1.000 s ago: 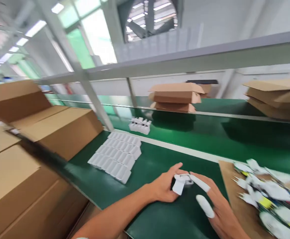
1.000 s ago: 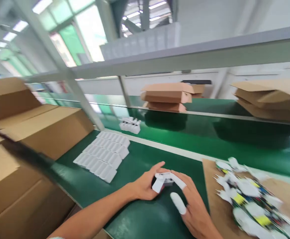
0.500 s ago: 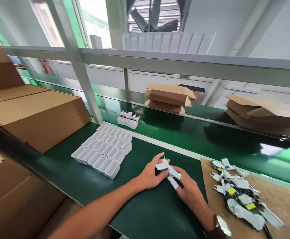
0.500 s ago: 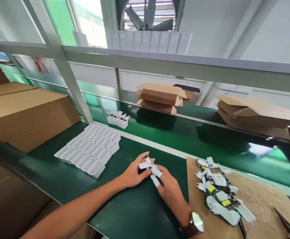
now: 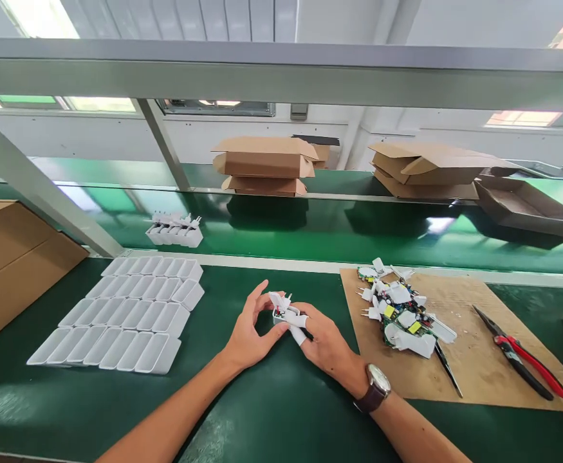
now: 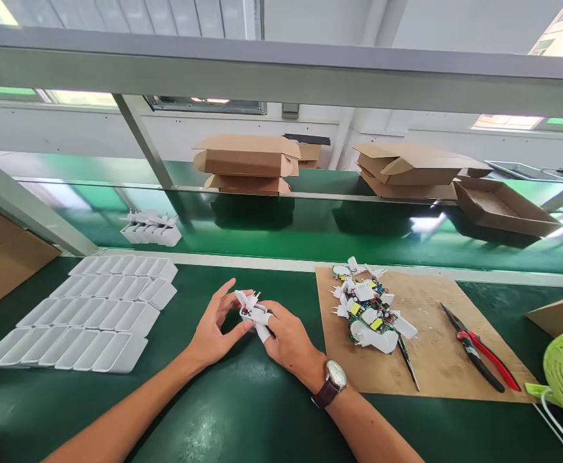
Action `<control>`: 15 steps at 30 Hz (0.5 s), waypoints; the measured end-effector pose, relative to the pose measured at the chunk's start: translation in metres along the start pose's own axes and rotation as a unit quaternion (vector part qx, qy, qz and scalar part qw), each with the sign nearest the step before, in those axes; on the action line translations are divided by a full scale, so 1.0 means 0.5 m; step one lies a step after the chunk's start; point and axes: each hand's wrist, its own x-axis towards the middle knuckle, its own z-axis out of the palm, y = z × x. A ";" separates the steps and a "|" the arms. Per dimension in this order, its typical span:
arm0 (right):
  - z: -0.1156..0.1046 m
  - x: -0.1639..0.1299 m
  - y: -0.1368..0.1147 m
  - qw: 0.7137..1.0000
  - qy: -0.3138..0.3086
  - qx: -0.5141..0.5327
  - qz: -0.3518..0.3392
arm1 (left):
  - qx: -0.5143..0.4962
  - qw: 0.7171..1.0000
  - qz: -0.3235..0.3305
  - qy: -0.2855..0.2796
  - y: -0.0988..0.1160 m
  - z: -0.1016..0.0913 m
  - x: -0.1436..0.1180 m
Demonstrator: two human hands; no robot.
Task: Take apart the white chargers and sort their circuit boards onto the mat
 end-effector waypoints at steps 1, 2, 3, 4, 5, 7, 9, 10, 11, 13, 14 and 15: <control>-0.001 0.001 0.000 1.000 0.009 -0.006 -0.004 | 0.005 1.000 0.005 0.004 -0.001 -0.001 0.002; -0.002 0.001 -0.001 1.000 0.019 -0.009 -0.011 | 0.009 1.000 0.010 0.009 -0.001 -0.001 0.003; -0.005 0.000 -0.001 0.999 0.029 -0.006 -0.016 | 0.010 1.000 0.016 0.013 -0.001 -0.002 0.004; -0.008 -0.002 -0.002 0.999 0.036 -0.002 -0.018 | 0.009 1.000 0.024 0.016 -0.001 -0.003 0.003; -0.011 -0.004 -0.002 0.999 0.037 0.002 -0.017 | 0.007 0.999 0.032 0.015 -0.001 -0.004 0.002; -0.014 -0.008 -0.003 1.000 0.018 0.002 -0.013 | 0.002 0.999 0.036 0.006 0.000 -0.004 -0.002; -0.012 -0.011 -0.004 1.000 -0.003 -0.012 -0.003 | 0.010 1.000 0.020 -0.004 0.001 -0.003 -0.004; -0.010 -0.011 -0.004 1.000 -0.006 -0.022 0.005 | 0.018 1.000 0.007 -0.009 0.000 -0.003 -0.004; -0.008 -0.010 -0.004 0.999 -0.005 -0.031 0.011 | 0.026 1.000 -0.004 -0.013 0.000 -0.003 -0.003; -0.003 -0.006 0.000 0.999 -0.003 -0.048 0.015 | 0.035 0.999 -0.011 -0.015 -0.002 -0.005 0.004; -0.002 -0.003 0.003 0.999 -0.004 -0.051 0.009 | 0.031 0.999 -0.005 -0.014 -0.001 -0.005 0.007; -0.002 -0.002 0.005 0.999 -0.006 -0.050 -0.001 | 0.023 1.000 0.006 -0.010 0.001 -0.004 0.011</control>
